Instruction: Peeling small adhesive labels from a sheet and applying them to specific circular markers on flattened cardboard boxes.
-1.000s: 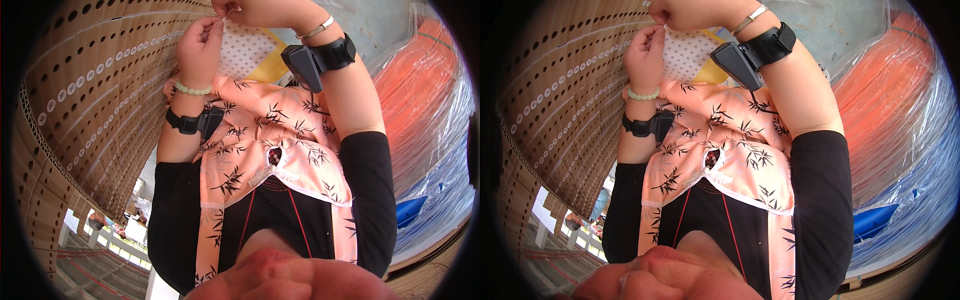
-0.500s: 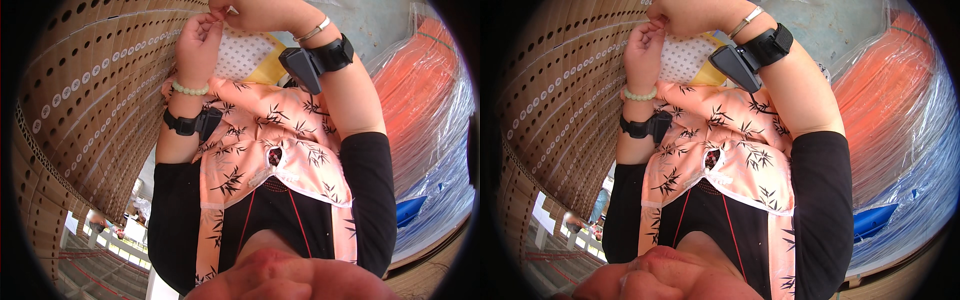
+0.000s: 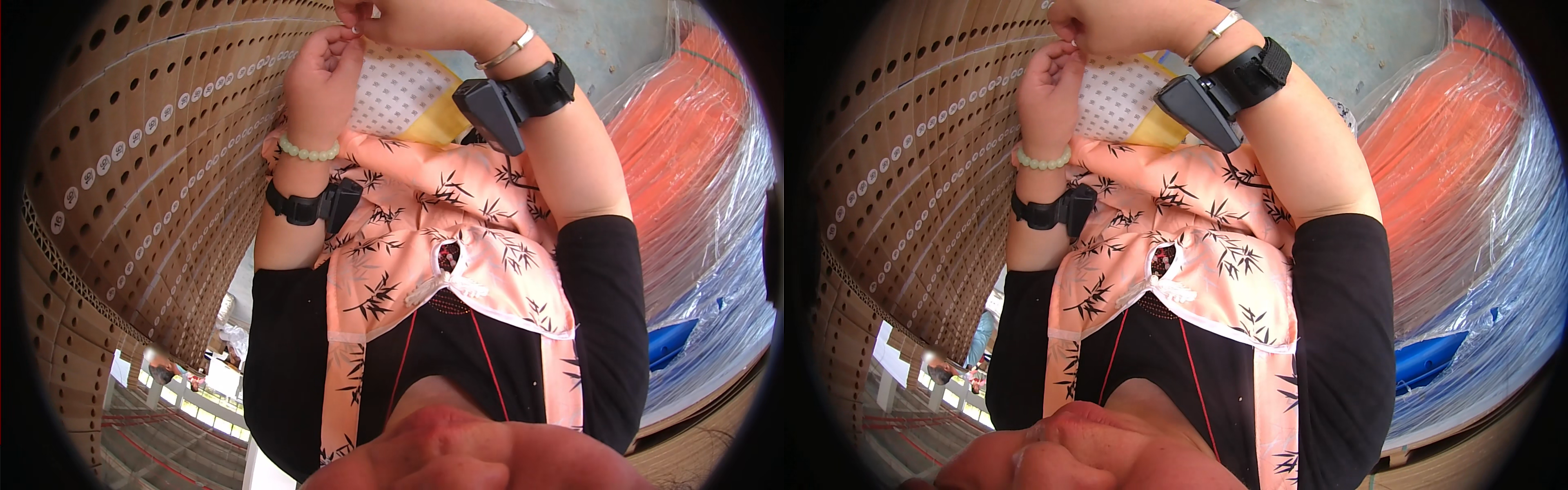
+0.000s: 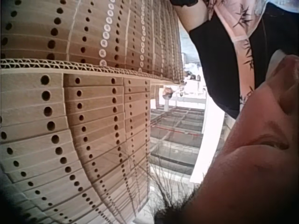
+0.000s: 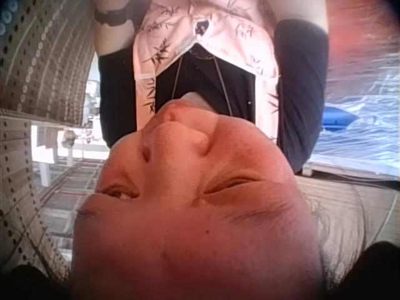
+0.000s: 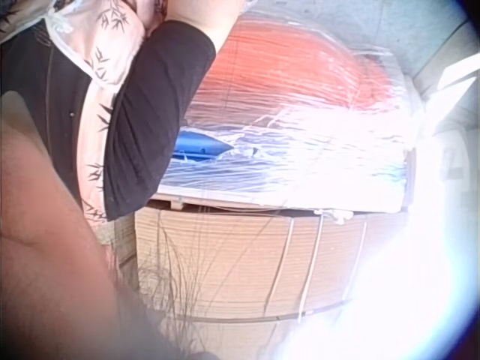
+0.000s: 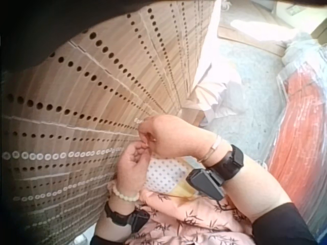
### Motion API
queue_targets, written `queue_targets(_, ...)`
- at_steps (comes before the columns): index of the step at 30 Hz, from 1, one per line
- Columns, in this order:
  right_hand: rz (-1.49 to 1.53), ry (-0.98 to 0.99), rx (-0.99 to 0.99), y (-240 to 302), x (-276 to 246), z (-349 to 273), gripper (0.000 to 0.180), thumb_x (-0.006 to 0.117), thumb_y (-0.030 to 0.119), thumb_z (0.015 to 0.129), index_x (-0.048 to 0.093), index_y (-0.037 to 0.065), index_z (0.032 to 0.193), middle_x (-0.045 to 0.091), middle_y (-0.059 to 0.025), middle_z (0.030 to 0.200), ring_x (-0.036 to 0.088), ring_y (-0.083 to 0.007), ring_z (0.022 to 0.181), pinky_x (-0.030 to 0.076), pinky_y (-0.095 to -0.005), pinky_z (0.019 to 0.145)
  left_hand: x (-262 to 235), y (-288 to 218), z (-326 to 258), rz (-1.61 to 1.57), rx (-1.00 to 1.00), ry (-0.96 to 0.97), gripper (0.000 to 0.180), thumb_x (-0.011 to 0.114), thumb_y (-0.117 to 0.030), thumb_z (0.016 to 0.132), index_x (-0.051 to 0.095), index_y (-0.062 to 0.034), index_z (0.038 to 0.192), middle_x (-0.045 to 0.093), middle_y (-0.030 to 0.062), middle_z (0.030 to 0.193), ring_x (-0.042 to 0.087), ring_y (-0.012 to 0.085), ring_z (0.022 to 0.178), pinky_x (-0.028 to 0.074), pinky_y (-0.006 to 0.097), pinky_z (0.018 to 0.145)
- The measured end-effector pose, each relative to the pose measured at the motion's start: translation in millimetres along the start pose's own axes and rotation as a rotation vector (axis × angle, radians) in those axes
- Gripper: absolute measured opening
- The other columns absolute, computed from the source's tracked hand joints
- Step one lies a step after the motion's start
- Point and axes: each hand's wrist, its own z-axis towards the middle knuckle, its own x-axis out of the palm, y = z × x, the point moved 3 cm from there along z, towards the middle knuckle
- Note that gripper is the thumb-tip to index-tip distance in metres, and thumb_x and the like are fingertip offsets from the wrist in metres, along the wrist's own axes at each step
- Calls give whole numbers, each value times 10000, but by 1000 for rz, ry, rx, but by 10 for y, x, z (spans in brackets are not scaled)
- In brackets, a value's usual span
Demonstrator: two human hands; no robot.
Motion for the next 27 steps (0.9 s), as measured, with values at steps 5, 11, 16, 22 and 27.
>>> queue_targets(5, 97, -142, 66, -26, -5, 27, 69, 565, 56, 715, 569, 4, 761, 600, -197, 736, 589, -373, 720, 474, -401, 639, -35, -5, 11, 34, 10, -22, 146, 604, -37, 898, 580, 28, 1027, 626, 12, 834, 551, 27, 700, 451, 170, 623)
queue_targets(11, 112, -67, 71, -82, -21, 49, 101, 588, 83, 706, 580, -5, 755, 597, -199, 713, 589, -341, 696, 475, -382, 636, -46, -45, 18, 5, 23, 16, 140, 586, -24, 913, 574, 18, 1046, 618, 4, 874, 555, 31, 769, 435, 147, 674)
queue_targets(16, 177, -7, 135, -129, 7, 14, 126, 608, 109, 706, 586, -7, 752, 594, -175, 678, 583, -287, 647, 470, -364, 609, -53, 25, 5, 11, 25, 14, 151, 591, -26, 911, 573, 20, 1055, 623, 10, 882, 565, 38, 781, 443, 151, 689)
queue_targets(22, 250, 66, 262, -18, -79, -13, 121, 608, 114, 718, 590, 0, 754, 580, -122, 610, 565, -203, 597, 466, -328, 578, -43, -27, 3, -20, 49, -9, 162, 596, -15, 901, 581, 18, 1059, 634, 13, 863, 565, 40, 728, 465, 173, 667)
queue_targets(27, 320, 48, 288, -155, 8, 37, 110, 612, 111, 726, 596, 11, 769, 572, -72, 608, 546, -142, 605, 461, -298, 580, -91, 9, 40, 52, -76, 12, 185, 594, -46, 898, 572, 13, 1073, 637, 27, 836, 567, 52, 711, 454, 184, 634)
